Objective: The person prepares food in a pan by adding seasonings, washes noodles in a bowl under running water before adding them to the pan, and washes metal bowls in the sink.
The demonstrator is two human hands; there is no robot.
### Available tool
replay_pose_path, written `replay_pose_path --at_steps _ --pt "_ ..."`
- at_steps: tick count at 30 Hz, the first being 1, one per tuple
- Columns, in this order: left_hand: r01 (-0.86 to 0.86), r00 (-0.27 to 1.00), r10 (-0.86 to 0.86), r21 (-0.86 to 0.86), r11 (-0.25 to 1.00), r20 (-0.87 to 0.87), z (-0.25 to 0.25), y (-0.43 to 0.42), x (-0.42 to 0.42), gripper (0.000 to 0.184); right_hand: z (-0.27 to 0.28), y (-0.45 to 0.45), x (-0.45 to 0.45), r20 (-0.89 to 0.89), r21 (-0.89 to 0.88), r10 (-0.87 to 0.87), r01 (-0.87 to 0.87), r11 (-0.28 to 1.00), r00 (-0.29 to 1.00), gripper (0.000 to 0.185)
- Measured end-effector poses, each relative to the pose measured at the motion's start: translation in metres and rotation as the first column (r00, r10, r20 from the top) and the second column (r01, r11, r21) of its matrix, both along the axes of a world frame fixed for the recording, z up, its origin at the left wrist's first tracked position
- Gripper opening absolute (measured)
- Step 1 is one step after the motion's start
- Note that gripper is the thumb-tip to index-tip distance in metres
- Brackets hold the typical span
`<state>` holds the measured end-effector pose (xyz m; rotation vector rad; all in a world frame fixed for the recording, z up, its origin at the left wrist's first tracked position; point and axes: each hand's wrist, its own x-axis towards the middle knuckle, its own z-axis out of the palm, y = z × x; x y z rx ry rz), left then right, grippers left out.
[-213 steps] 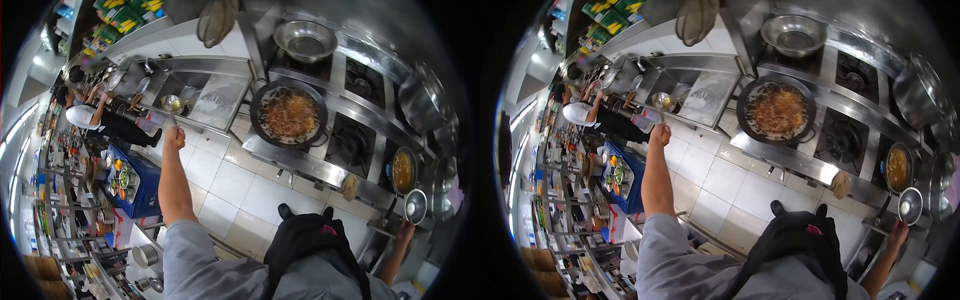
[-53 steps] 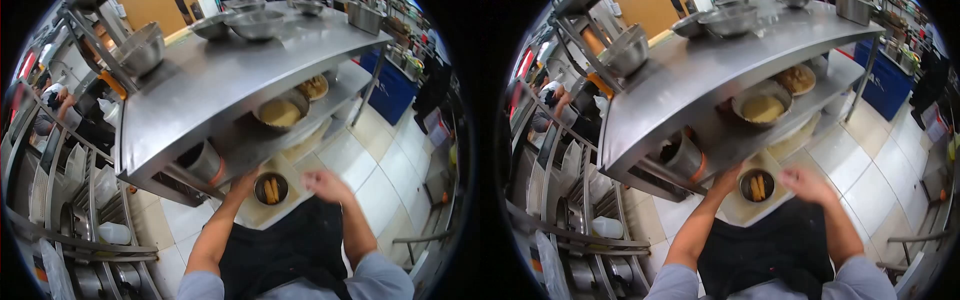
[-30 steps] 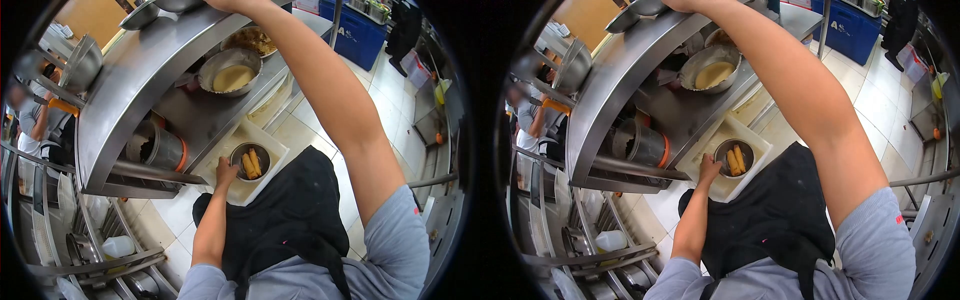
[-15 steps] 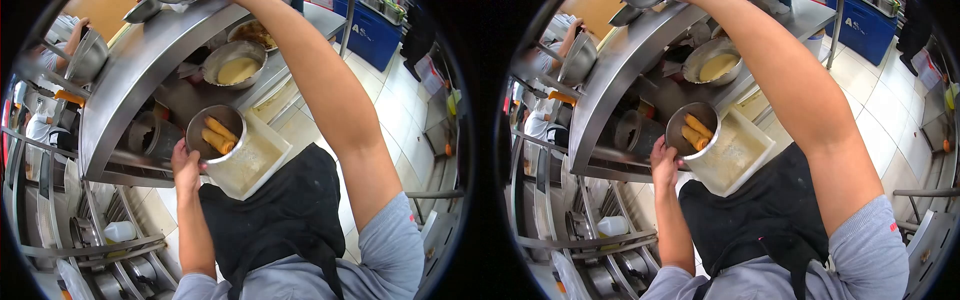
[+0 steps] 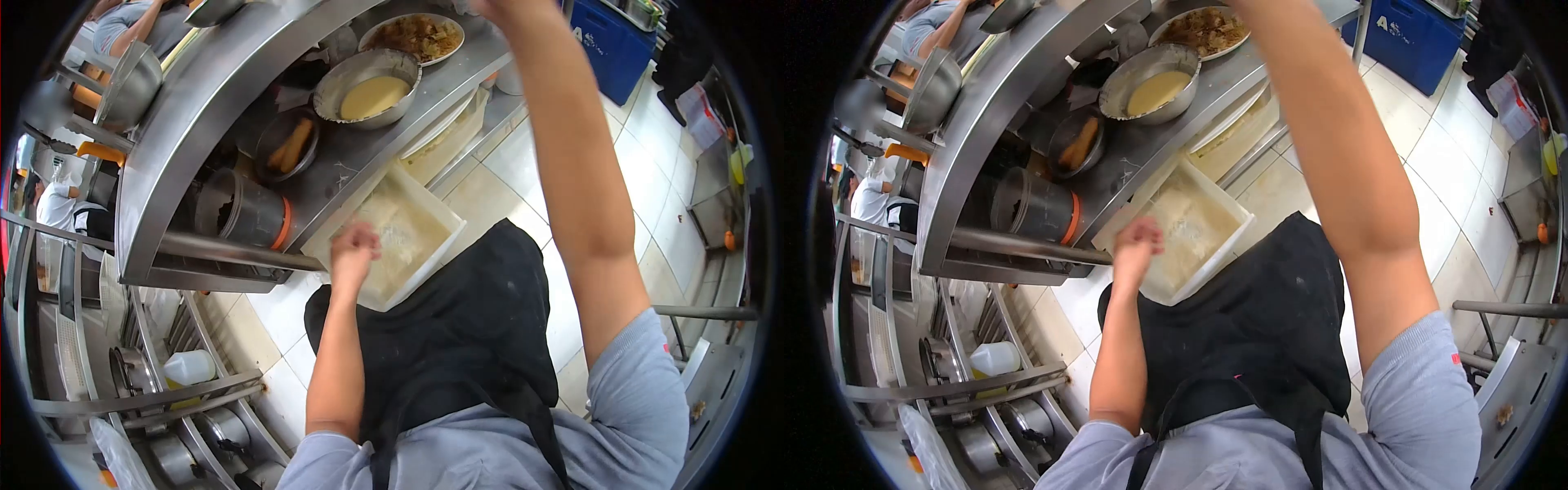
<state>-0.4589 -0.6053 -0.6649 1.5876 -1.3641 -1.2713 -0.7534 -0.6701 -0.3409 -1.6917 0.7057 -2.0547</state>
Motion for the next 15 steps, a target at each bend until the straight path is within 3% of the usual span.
replay_pose_path --at_steps 1,2,3,4,5,7,8,10,12,13,15 --pt "0.147 0.952 -0.138 -0.015 0.989 0.272 -0.032 -0.012 0.008 0.023 -0.010 0.015 -0.014 0.073 0.050 -0.004 0.001 0.999 0.997 0.024" --pt "0.288 0.814 -0.252 0.014 0.958 0.523 -0.071 -0.027 0.020 0.024 -0.024 0.038 -0.025 0.060 0.023 0.028 -0.030 0.999 0.998 0.024" --pt "0.317 0.750 -0.251 0.001 0.949 0.612 -0.104 -0.046 0.032 0.030 -0.047 0.055 -0.034 0.105 0.014 -0.004 0.002 1.000 0.994 0.025" --pt "0.333 0.716 -0.247 -0.008 0.943 0.653 -0.129 -0.067 0.035 0.033 -0.069 0.071 -0.043 0.149 0.008 -0.036 0.035 0.999 0.988 0.029" --pt "0.349 0.680 -0.241 -0.016 0.937 0.693 -0.153 -0.088 0.037 0.037 -0.091 0.093 -0.061 -0.066 0.161 -0.152 0.161 0.974 0.986 0.033" --pt "0.048 0.637 -0.027 -0.005 0.999 0.771 -0.177 -0.122 0.032 0.055 -0.132 0.117 -0.062 -0.050 0.164 -0.149 0.155 0.974 0.988 0.027" --pt "0.054 0.639 -0.011 -0.030 0.998 0.769 -0.175 -0.126 0.026 0.055 -0.159 0.124 -0.061 -0.050 0.245 -0.224 0.229 0.942 0.973 0.036" --pt "-0.073 0.632 0.160 -0.148 0.986 0.758 -0.166 -0.129 -0.001 0.071 -0.205 0.136 -0.046 0.041 0.384 -0.273 0.237 0.893 0.961 0.036" --pt "-0.113 0.579 0.375 -0.385 0.916 0.724 -0.147 -0.127 -0.027 0.083 -0.257 0.133 -0.029 0.124 0.525 -0.337 0.226 0.820 0.933 0.035" --pt "-0.110 0.547 0.194 -0.160 0.981 0.814 -0.175 -0.139 -0.022 0.092 -0.280 0.132 -0.020 0.126 0.582 -0.382 0.244 0.776 0.916 0.034" --pt "-0.086 0.547 0.092 -0.054 0.995 0.832 -0.157 -0.131 -0.038 0.090 -0.330 0.130 -0.005 0.131 0.635 -0.463 0.284 0.718 0.877 0.032"
